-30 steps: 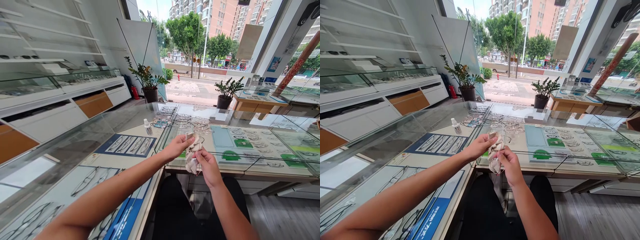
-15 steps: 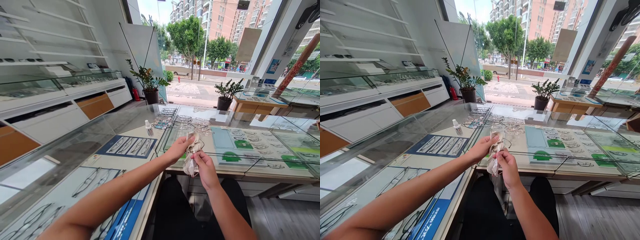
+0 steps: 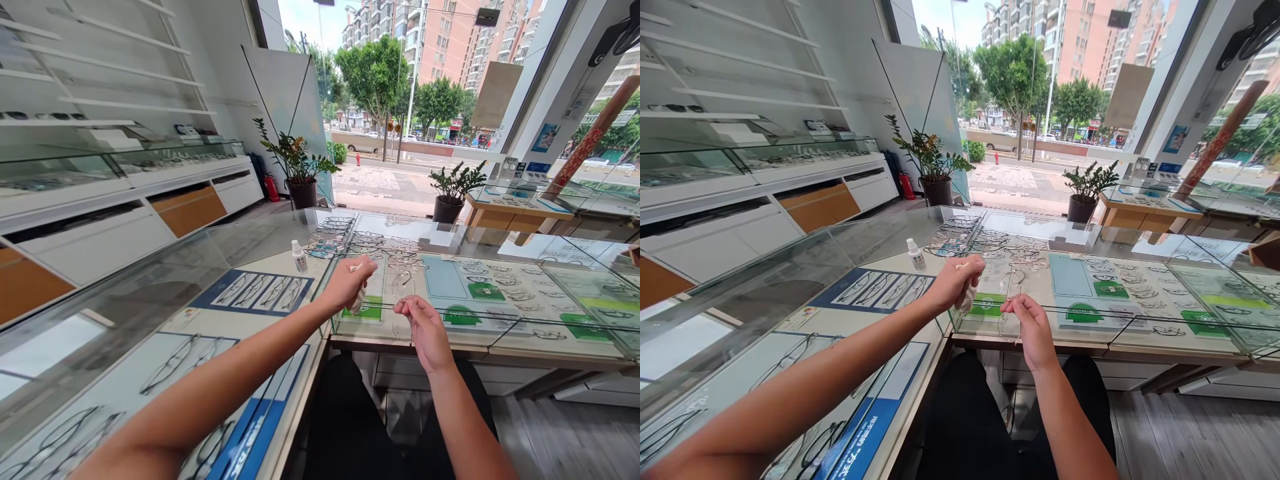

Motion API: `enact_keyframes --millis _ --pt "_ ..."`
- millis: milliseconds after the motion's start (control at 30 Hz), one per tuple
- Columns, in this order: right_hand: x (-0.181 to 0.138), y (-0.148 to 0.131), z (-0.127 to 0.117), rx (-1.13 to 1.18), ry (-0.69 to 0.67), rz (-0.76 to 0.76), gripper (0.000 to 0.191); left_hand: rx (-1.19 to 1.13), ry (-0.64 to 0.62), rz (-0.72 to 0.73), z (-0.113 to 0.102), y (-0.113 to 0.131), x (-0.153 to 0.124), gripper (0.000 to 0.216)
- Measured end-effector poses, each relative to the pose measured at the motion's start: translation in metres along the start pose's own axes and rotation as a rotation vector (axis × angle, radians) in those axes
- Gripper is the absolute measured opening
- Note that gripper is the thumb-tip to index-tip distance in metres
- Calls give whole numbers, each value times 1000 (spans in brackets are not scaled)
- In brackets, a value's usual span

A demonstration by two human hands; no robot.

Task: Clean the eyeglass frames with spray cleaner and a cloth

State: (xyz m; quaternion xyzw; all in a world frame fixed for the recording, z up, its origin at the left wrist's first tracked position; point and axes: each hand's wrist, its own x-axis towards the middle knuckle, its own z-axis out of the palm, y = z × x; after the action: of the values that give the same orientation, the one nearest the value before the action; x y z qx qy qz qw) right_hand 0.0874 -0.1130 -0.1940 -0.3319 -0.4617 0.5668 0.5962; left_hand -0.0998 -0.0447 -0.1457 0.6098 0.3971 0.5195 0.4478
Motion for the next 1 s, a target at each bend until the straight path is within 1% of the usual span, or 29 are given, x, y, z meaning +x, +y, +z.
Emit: enact_keyframes --millis 100,133,233,267,333,500,600,700,800,867,1000 --pt "1 -3 0 -8 -7 -16 35 156 -87 118 2 9 -9 31" --pt "2 -4 -1 -22 -12 -20 35 203 -127 149 3 11 -12 32" --pt "2 -7 -2 -61 -45 -11 35 324 -250 209 4 15 -16 60" --pt "2 -8 -2 -69 -58 -5 35 347 -284 228 5 15 -17 63" --pt "2 -9 -3 -83 -80 2 36 375 -324 261 5 13 -16 63" --pt "1 -10 -4 -118 -112 -1 38 415 -321 274 5 10 -14 60" --pt "2 -9 -5 -143 -113 -41 37 411 -305 253 6 10 -16 54" --pt "3 -7 -6 -227 -71 -120 34 367 -276 220 8 9 -18 52" --pt "4 -6 -7 -304 -19 -153 32 343 -245 220 9 7 -17 50" --pt "4 -6 -6 -303 -17 -153 32 336 -236 222 9 6 -17 49" --pt "5 -5 -4 -227 -61 -114 33 313 -252 198 9 6 -18 49"
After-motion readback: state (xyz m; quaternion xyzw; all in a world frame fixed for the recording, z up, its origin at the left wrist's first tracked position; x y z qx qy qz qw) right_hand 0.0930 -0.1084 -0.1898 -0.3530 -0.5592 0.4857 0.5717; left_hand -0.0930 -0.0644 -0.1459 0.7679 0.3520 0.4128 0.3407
